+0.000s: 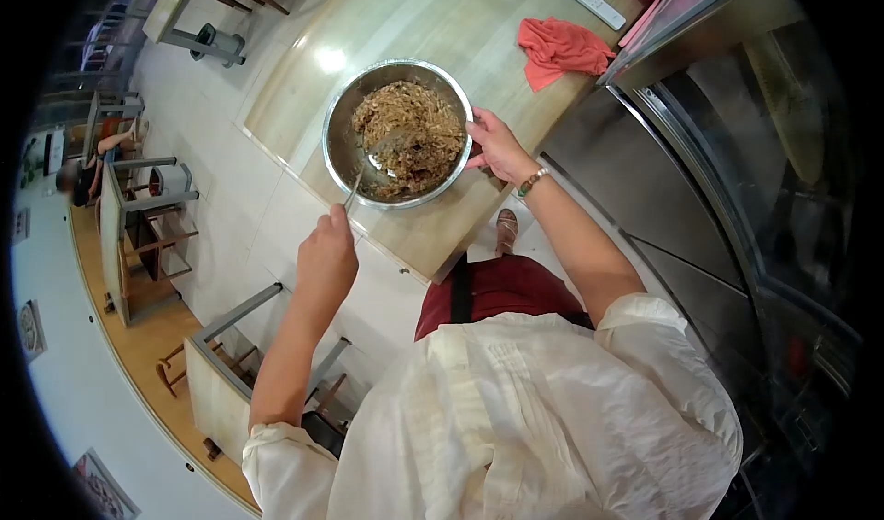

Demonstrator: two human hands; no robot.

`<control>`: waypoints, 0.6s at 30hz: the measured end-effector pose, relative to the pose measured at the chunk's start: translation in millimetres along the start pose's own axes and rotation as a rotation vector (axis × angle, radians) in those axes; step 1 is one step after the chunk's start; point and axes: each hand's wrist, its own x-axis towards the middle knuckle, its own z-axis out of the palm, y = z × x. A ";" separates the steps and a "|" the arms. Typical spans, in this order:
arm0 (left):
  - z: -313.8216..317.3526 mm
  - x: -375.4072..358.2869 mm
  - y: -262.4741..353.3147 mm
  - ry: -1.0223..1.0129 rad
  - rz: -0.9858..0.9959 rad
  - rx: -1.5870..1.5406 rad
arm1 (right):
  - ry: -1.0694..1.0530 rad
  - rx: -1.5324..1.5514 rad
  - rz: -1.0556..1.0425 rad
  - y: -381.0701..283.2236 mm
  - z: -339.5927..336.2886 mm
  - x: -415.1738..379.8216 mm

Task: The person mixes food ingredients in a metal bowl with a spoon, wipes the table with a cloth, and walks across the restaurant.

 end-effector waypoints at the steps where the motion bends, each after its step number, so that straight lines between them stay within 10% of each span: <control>1: -2.8 -0.2 -1.4 -0.089 -0.139 -0.081 | 0.092 -0.085 -0.031 9.1 -1.2 6.2; 4: 37.0 24.9 -1.3 -0.267 -0.123 -0.307 | 0.171 -0.206 -0.066 12.8 -6.0 15.2; 8: 86.3 87.6 -54.4 -0.007 -0.037 -0.407 | 0.188 -0.332 -0.046 16.5 -5.5 17.9; 11: 45.1 98.1 -46.0 -0.136 -0.340 -0.252 | 0.218 -0.307 -0.026 21.8 -3.6 14.5; 18: 58.0 65.0 12.2 -0.305 -0.218 -0.231 | 0.235 -0.080 -0.056 35.6 -1.1 -7.1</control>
